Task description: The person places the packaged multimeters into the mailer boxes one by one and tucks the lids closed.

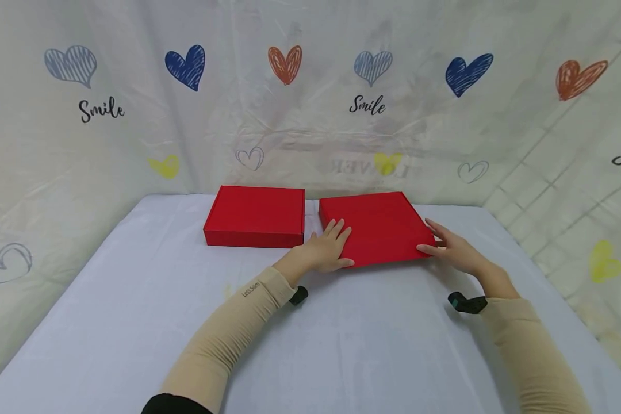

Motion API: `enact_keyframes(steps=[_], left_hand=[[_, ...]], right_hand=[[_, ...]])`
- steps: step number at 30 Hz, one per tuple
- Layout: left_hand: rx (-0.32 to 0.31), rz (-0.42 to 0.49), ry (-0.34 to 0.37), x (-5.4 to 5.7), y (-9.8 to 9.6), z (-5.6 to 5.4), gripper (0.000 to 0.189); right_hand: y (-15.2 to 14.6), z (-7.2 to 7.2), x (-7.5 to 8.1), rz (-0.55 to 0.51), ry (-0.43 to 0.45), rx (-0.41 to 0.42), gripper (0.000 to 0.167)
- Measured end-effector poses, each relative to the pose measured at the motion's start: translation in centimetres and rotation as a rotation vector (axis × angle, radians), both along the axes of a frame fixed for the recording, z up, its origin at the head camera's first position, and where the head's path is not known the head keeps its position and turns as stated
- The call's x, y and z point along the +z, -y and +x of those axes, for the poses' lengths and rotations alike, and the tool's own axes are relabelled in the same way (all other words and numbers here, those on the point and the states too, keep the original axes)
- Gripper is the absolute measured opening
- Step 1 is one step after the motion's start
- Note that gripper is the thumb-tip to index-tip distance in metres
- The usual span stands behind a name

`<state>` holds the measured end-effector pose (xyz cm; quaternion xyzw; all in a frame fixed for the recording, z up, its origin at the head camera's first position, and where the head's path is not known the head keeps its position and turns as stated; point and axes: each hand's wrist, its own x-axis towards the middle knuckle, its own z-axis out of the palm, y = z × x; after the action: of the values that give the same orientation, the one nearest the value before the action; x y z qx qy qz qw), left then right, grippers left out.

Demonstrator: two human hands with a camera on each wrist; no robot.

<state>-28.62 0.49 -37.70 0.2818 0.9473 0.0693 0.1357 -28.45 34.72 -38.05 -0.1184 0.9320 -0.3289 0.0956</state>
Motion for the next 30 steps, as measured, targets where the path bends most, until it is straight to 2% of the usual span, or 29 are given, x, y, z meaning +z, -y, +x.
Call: enact_keyframes(steps=[4,8,15,22,30], left_hand=[[0.003,0.009,0.004,-0.2,-0.2,0.0,0.092],[0.019,0.032,0.018,-0.1,-0.4,0.0,0.091],[0.034,0.022,0.012,0.1,-0.5,-0.6,0.090],[0.041,-0.007,-0.027,0.5,-0.5,-1.3,0.090],[0.060,0.018,-0.046,0.5,-0.3,-2.6,0.087]], right_hand=[[1.3,-0.7,-0.2,0.039,-0.056,0.035,0.094],[2.4,-1.7,-0.1,0.087,-0.103,0.092,0.086],[3.4,-2.5,-0.2,0.164,-0.086,0.104,0.080],[3.9,-1.6,-0.1,0.196,-0.092,0.087,0.082],[5.7,0.0,0.2,0.292,-0.119,0.056,0.082]])
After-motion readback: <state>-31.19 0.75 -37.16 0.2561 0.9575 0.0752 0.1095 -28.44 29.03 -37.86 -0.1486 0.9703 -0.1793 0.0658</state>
